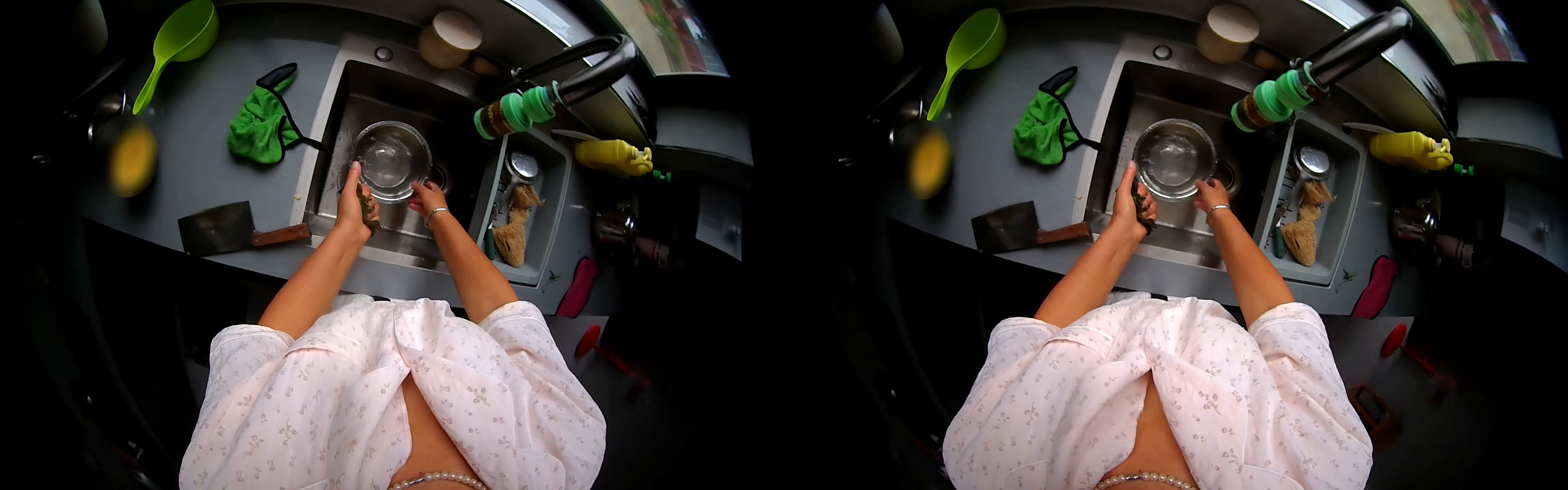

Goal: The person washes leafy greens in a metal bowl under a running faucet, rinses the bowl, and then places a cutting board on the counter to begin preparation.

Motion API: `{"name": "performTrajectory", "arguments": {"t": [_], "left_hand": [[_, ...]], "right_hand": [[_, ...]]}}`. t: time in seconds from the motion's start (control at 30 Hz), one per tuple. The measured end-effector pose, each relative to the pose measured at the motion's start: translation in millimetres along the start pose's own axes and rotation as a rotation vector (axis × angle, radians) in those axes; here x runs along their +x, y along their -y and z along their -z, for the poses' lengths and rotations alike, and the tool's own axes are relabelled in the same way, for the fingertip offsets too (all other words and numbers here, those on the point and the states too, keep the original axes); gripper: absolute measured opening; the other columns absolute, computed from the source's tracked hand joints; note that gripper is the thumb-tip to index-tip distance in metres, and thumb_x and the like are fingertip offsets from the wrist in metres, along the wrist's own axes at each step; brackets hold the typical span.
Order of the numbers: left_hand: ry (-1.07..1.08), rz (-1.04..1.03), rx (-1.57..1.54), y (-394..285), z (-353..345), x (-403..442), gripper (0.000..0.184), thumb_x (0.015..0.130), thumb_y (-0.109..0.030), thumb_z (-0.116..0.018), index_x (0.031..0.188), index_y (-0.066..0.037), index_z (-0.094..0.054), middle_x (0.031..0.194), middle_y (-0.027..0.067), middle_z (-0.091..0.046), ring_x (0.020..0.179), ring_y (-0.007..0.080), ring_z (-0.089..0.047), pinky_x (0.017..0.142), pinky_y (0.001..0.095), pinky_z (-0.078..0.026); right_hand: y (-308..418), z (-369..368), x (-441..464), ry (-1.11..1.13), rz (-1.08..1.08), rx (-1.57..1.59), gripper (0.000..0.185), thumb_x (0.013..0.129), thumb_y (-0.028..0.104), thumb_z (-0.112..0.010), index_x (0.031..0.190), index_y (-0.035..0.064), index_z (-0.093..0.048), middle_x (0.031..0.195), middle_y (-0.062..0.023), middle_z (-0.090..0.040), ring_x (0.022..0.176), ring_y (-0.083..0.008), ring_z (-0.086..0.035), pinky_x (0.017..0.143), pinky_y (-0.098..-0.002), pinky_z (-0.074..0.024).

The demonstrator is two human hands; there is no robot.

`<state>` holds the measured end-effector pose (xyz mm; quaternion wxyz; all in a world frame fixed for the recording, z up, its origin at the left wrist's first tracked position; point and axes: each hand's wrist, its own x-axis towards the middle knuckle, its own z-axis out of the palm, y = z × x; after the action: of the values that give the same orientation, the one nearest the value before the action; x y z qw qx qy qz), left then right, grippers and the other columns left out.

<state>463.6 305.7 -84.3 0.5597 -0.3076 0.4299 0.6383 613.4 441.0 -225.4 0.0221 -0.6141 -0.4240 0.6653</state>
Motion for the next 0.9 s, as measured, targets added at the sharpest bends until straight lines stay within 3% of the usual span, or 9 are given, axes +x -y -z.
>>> {"name": "performTrajectory", "arguments": {"t": [0.07, 0.17, 0.33, 0.37, 0.43, 0.6, 0.63, 0.73, 0.9], "left_hand": [[0.0, 0.023, 0.009, -5.5, 0.0, -7.4, 0.061, 0.081, -0.069, -0.039, 0.052, -0.015, -0.033, 0.043, -0.0013, -0.027, 0.034, 0.0121, -0.023, 0.035, 0.0249, -0.015], [0.044, 0.037, -0.017, -6.3, 13.7, -6.3, 0.061, 0.083, -0.067, -0.036, 0.053, -0.015, -0.033, 0.044, -0.0002, -0.027, 0.035, 0.0127, -0.022, 0.036, 0.0251, -0.015], [0.097, 0.028, -0.035, -4.5, 23.6, -1.8, 0.042, 0.087, -0.042, -0.039, 0.055, -0.014, -0.033, 0.046, 0.0009, -0.026, 0.037, 0.0132, -0.021, 0.036, 0.0259, -0.015], [0.079, 0.021, -0.045, -6.2, 23.1, -2.8, 0.039, 0.086, -0.038, -0.04, 0.055, -0.015, -0.033, 0.046, 0.0008, -0.026, 0.037, 0.0131, -0.021, 0.036, 0.026, -0.015], [0.058, 0.016, -0.054, -12.0, 22.2, -8.2, 0.036, 0.085, -0.033, -0.04, 0.055, -0.015, -0.033, 0.046, 0.0007, -0.026, 0.037, 0.013, -0.021, 0.036, 0.0261, -0.016], [0.032, -0.071, -0.101, -32.0, 16.8, -6.0, 0.034, 0.084, -0.031, -0.043, 0.055, -0.017, -0.032, 0.045, -0.0005, -0.026, 0.036, 0.0127, -0.02, 0.035, 0.0266, -0.016], [0.03, -0.087, -0.104, -36.2, 14.3, -5.1, 0.034, 0.084, -0.03, -0.043, 0.055, -0.017, -0.032, 0.045, -0.0006, -0.025, 0.036, 0.0127, -0.02, 0.035, 0.0265, -0.016], [0.111, -0.097, -0.102, -48.6, 7.4, -4.3, 0.033, 0.084, -0.028, -0.044, 0.055, -0.016, -0.032, 0.046, 0.0, -0.026, 0.036, 0.0126, -0.019, 0.035, 0.0269, -0.016], [0.142, -0.114, -0.065, -57.4, -3.9, -7.2, 0.031, 0.084, -0.025, -0.042, 0.056, -0.015, -0.031, 0.048, 0.0003, -0.027, 0.037, 0.0122, -0.019, 0.035, 0.027, -0.016]], "right_hand": [[15.4, -18.6, -15.2, -0.108, 0.029, 0.09, 0.052, 0.073, 0.022, -0.071, 0.112, 0.0016, -0.043, 0.088, -0.0091, -0.057, 0.066, -0.0177, -0.058, 0.05, -0.0281, -0.0505], [18.4, -29.8, 5.5, -0.219, 0.212, -0.01, 0.044, 0.071, 0.018, -0.071, 0.103, 0.001, -0.047, 0.084, -0.0093, -0.057, 0.062, -0.0172, -0.056, 0.049, -0.0292, -0.0502], [66.1, -48.4, 6.9, -0.151, 0.384, -0.004, 0.017, 0.068, 0.014, -0.061, 0.075, 0.0006, -0.053, 0.065, -0.0069, -0.055, 0.055, -0.016, -0.052, 0.049, -0.0322, -0.0445], [72.9, -51.8, 10.2, -0.148, 0.386, -0.007, 0.017, 0.068, 0.014, -0.061, 0.075, 0.0006, -0.053, 0.065, -0.0069, -0.055, 0.055, -0.016, -0.052, 0.049, -0.0322, -0.0445], [82.7, -57.5, 5.9, -0.17, 0.668, -0.302, 0.021, 0.066, 0.017, -0.062, 0.073, 0.0001, -0.051, 0.062, -0.0098, -0.053, 0.055, -0.0193, -0.052, 0.053, -0.0353, -0.0432], [113.8, -53.9, -54.4, -0.22, 0.774, -0.69, 0.019, 0.066, 0.015, -0.061, 0.074, 0.0026, -0.049, 0.069, -0.0173, -0.055, 0.066, -0.0359, -0.055, 0.058, -0.0411, -0.0429], [115.2, -50.6, -66.7, -0.23, 0.756, -0.691, 0.019, 0.066, 0.015, -0.061, 0.074, 0.0026, -0.049, 0.069, -0.0173, -0.055, 0.066, -0.0359, -0.055, 0.058, -0.0411, -0.0429], [125.9, -39.9, -102.8, -0.207, 1.164, -0.936, 0.016, 0.066, 0.008, -0.06, 0.078, 0.0061, -0.049, 0.071, -0.0137, -0.054, 0.067, -0.0335, -0.055, 0.059, -0.042, -0.0442], [125.8, -4.5, -137.8, -0.324, 1.44, -1.016, 0.017, 0.064, 0.003, -0.06, 0.073, 0.0083, -0.047, 0.067, -0.0089, -0.049, 0.063, -0.027, -0.055, 0.054, -0.0367, -0.0441]]}}
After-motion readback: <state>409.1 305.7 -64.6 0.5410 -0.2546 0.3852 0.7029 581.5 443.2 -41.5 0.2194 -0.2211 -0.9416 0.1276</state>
